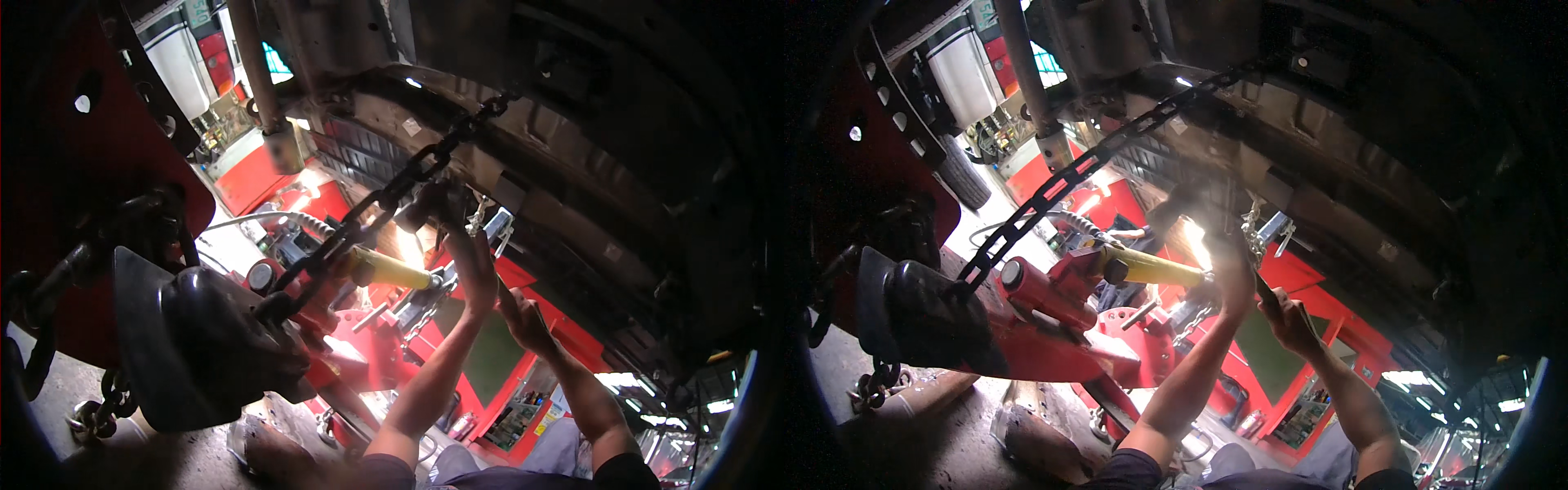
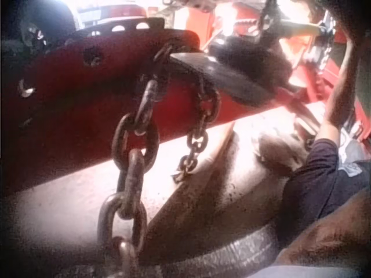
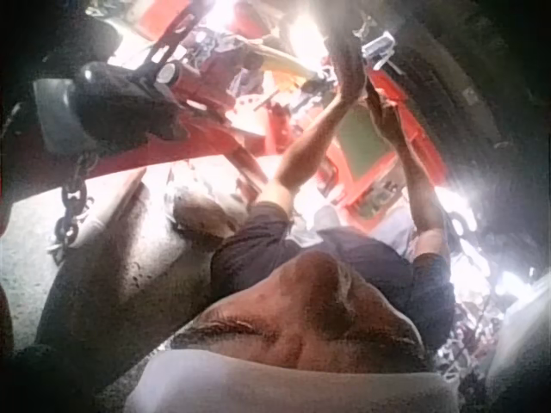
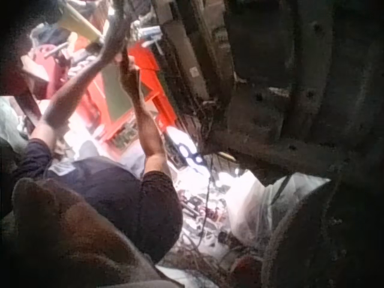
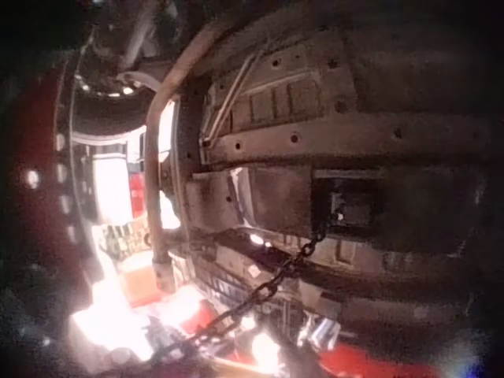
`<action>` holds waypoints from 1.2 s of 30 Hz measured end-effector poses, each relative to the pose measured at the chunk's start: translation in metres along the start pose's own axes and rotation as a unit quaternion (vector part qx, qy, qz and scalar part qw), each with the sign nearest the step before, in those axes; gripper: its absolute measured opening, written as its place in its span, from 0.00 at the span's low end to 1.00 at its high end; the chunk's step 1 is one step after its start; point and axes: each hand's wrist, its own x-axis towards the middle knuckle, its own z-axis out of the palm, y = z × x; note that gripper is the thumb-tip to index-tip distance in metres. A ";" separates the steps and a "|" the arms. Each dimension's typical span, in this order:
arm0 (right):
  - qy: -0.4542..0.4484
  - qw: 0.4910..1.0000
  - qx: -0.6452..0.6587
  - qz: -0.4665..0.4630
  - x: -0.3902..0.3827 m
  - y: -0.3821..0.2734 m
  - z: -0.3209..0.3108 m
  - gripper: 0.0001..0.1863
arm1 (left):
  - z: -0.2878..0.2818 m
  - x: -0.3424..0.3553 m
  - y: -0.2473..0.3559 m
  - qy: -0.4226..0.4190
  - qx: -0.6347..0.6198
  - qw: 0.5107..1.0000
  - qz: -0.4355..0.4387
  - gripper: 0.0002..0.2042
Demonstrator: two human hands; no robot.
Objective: The person uses a hammer to strike a metal shield on the floor and then works underneath a vehicle using a large metal lever to straighten parts of the frame.
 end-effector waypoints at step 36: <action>0.028 0.989 0.129 -0.060 0.040 -0.011 0.048 0.07 | -0.025 -0.043 -0.017 -0.078 0.020 0.997 -0.015 0.14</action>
